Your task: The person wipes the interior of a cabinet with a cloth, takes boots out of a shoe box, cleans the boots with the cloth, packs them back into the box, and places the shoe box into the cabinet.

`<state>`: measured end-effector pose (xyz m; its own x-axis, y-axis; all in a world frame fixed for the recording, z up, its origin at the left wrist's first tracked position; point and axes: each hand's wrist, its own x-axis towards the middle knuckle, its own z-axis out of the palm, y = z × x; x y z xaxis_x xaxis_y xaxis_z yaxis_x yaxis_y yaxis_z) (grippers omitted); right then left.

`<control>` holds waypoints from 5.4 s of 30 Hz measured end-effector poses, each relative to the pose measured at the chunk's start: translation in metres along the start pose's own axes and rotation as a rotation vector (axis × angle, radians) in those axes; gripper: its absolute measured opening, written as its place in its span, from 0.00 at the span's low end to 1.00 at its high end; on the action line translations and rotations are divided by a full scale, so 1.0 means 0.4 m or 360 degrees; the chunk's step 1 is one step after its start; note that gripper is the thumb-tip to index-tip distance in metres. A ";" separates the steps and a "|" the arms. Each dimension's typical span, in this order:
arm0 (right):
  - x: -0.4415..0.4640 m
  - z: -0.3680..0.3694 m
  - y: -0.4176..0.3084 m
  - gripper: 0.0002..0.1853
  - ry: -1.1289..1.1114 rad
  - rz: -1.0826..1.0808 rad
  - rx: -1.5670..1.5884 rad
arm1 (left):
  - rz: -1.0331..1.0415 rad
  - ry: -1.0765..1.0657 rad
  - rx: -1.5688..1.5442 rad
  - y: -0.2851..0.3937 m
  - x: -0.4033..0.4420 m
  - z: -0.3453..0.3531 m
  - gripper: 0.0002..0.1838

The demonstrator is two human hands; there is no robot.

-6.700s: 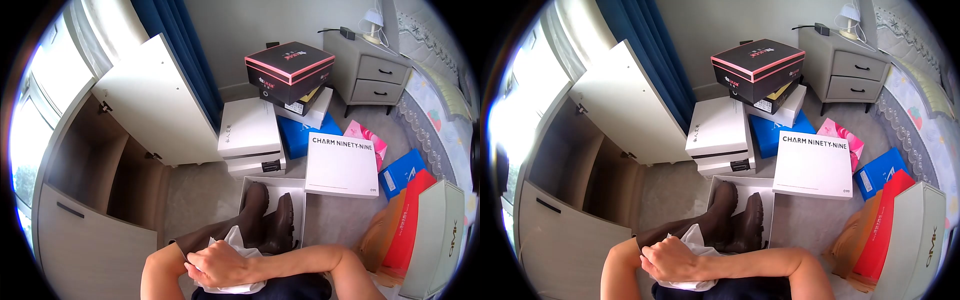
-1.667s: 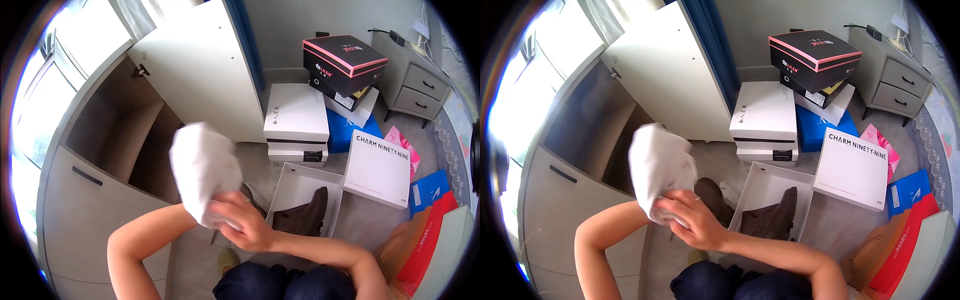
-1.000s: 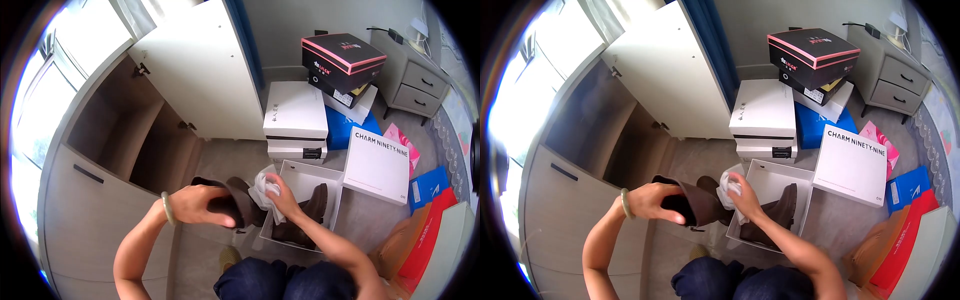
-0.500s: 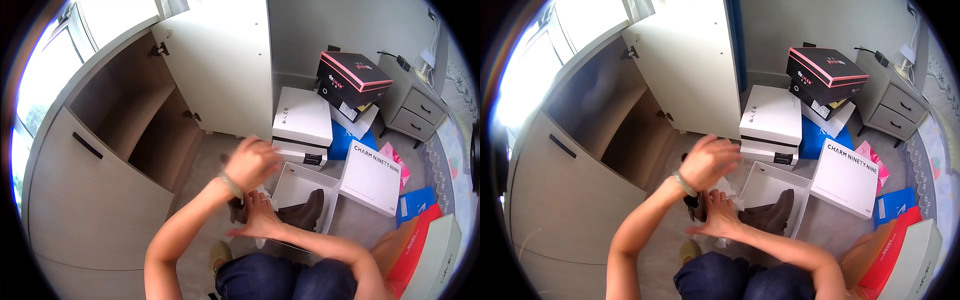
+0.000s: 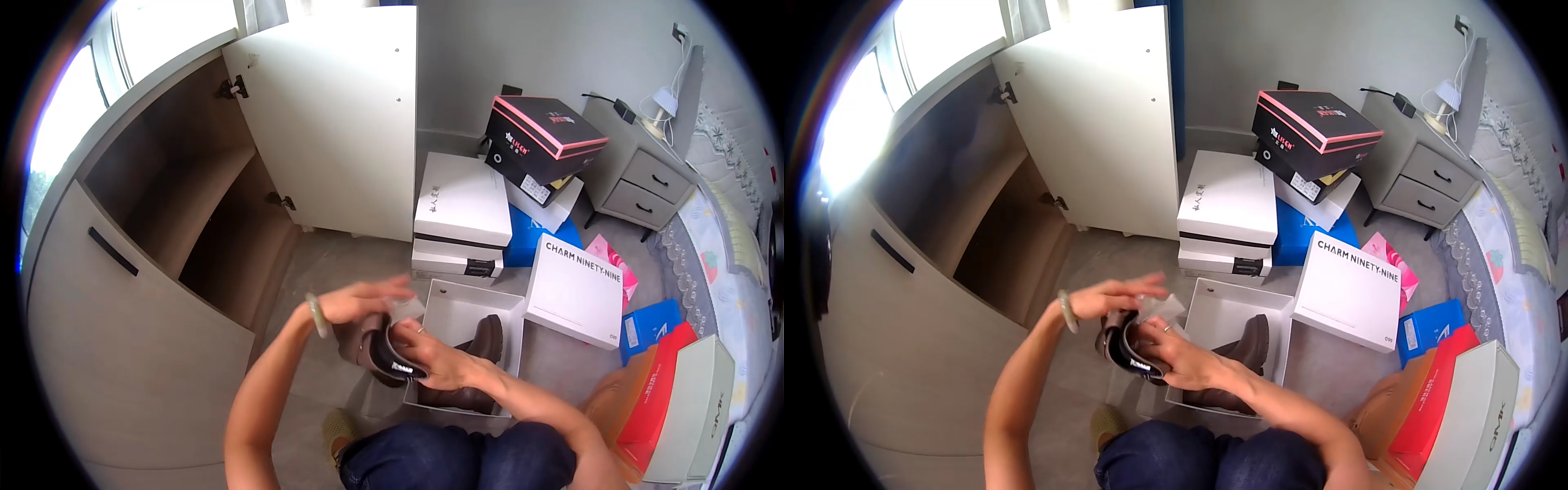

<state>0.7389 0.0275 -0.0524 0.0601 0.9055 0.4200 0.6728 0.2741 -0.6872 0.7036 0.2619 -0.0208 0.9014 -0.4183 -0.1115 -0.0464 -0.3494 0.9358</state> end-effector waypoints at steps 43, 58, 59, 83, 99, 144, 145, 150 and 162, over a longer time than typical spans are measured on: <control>-0.113 -0.074 0.045 0.33 0.1581 0.0915 0.2314 | 0.0246 0.1737 0.0519 -0.327 -0.103 0.353 0.20; -0.149 -0.064 0.009 0.34 0.1528 0.0941 0.2229 | -0.0548 0.1312 0.0875 -0.596 0.002 0.384 0.24; -0.150 -0.069 0.014 0.33 0.1595 0.0916 0.2265 | -0.0566 0.1292 0.0876 -0.630 -0.044 0.378 0.24; -0.184 -0.058 0.048 0.33 0.1776 0.1030 0.2383 | -0.0192 0.0958 0.1042 -0.435 0.015 0.583 0.23; -0.190 -0.047 0.052 0.32 0.1796 0.1152 0.2485 | -0.0105 0.1090 0.1390 -0.534 0.035 0.571 0.31; -0.216 -0.041 0.089 0.32 0.1923 0.1072 0.2529 | -0.0592 0.0950 0.1387 -0.898 0.093 0.656 0.34; -0.214 -0.045 0.087 0.33 0.1947 0.1083 0.2484 | -0.0234 0.1066 0.1071 -0.705 0.043 0.636 0.33; -0.217 -0.055 0.093 0.33 0.2091 0.1198 0.2476 | 0.0480 0.0863 0.1437 -0.571 -0.008 0.621 0.21; -0.381 0.024 0.226 0.42 0.0020 0.1860 0.0719 | 0.0281 0.1301 0.1537 -0.582 -0.065 0.559 0.23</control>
<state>0.7835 -0.0828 -0.1840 0.4587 0.6790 -0.5733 -0.1002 -0.6015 -0.7926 0.5947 0.1668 -0.3106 0.8364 -0.0060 0.5481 -0.1746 -0.9508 0.2561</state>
